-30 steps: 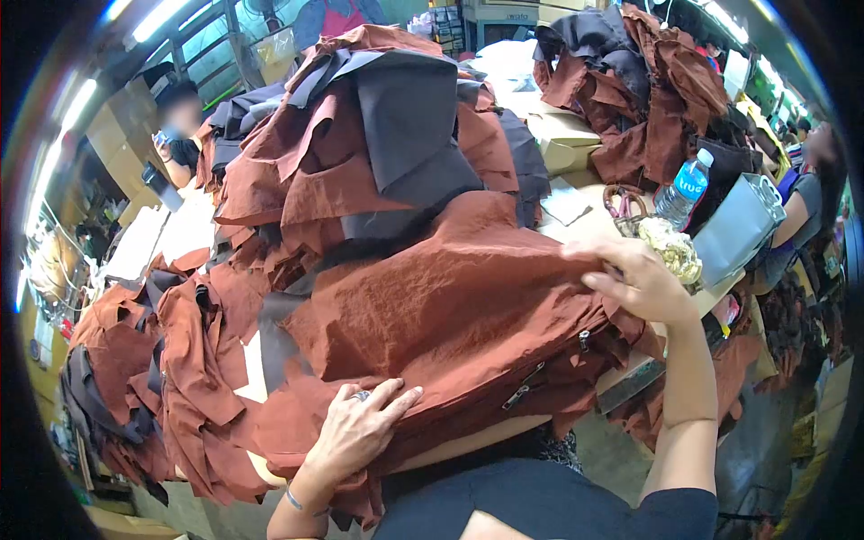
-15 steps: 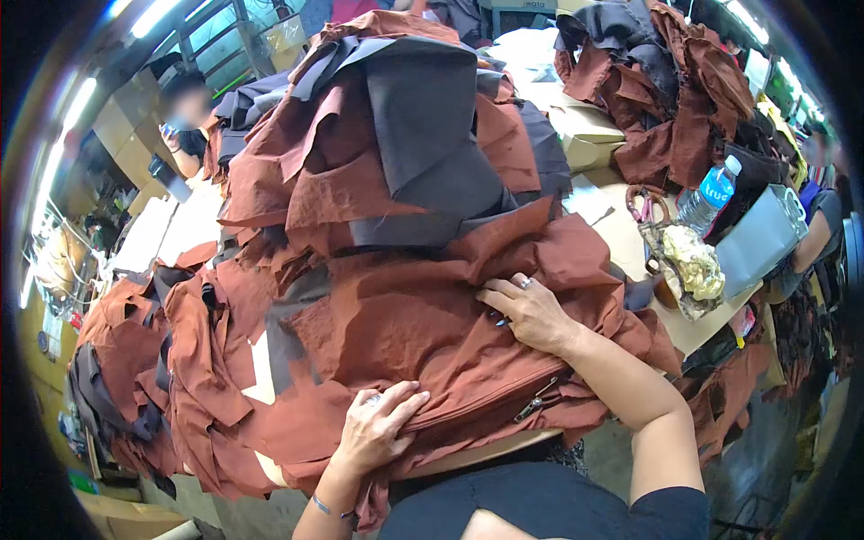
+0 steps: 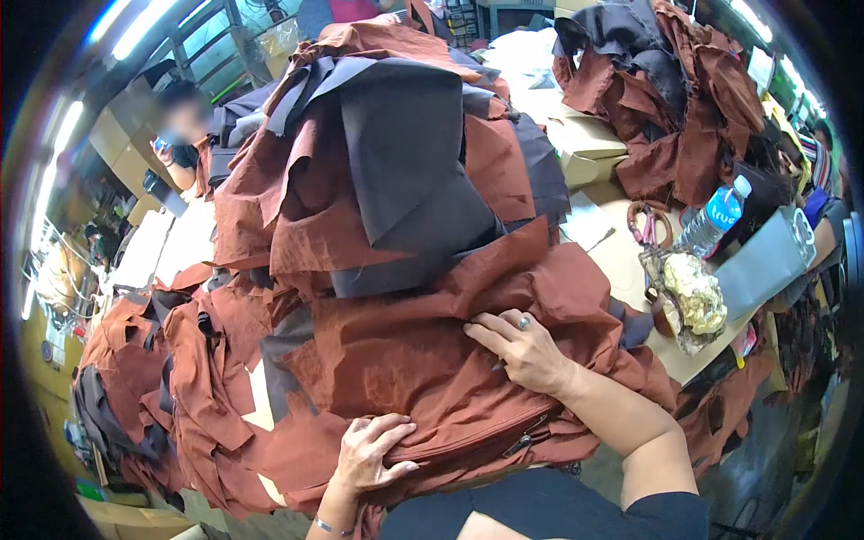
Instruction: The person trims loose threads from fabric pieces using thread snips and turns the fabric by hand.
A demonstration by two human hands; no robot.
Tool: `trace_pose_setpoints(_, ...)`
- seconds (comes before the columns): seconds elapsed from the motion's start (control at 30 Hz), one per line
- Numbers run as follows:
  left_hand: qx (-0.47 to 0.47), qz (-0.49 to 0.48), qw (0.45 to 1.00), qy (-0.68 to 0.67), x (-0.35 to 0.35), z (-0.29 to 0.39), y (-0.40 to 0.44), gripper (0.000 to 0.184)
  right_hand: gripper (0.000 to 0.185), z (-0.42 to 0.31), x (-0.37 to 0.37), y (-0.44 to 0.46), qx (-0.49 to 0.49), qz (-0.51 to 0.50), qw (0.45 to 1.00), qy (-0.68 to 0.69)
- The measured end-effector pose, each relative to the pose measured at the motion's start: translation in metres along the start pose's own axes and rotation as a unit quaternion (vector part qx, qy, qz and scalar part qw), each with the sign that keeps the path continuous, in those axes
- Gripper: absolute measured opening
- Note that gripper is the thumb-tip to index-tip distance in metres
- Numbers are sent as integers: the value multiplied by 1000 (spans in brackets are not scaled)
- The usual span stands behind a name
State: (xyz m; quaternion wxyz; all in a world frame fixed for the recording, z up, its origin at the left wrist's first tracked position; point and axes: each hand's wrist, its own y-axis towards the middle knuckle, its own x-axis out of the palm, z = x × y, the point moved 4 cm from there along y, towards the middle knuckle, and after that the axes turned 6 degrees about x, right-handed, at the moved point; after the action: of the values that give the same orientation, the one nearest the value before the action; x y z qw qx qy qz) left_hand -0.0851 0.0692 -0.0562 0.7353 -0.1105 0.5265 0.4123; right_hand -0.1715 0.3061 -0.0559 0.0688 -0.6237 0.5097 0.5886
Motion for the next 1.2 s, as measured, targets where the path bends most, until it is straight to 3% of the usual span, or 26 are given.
trace_pose_setpoints(0.13, -14, 1, 1000, -3, 2, -3, -1, 49, 43, -12, -8, 3, -67, 22, 997, -43)
trace_pose_setpoints(0.3, -14, 8, 1000, -4, 5, -3, -2, 50, 41, -5, 15, -4, -31, -98, 995, 22)
trace_pose_setpoints(0.63, 28, 57, 996, 61, 1, 6, -5, 49, 40, -9, 12, -2, -51, -64, 997, 10)
trace_pose_setpoints(0.9, 125, 62, 983, 122, 0, 23, -15, 42, 37, -16, 11, 3, -99, -60, 993, -37)
trace_pose_setpoints(1.0, 122, 47, 985, 117, 2, 25, -18, 43, 33, -24, 2, 18, -100, -118, 986, -66)
trace_pose_setpoints(1.03, 122, 40, 985, 119, 2, 24, -19, 43, 28, -30, -4, 26, -123, -70, 987, -74)
trace_pose_setpoints(1.2, 119, 35, 985, 122, 3, 23, -21, 39, 25, -60, -13, 70, -204, -75, 971, -99)
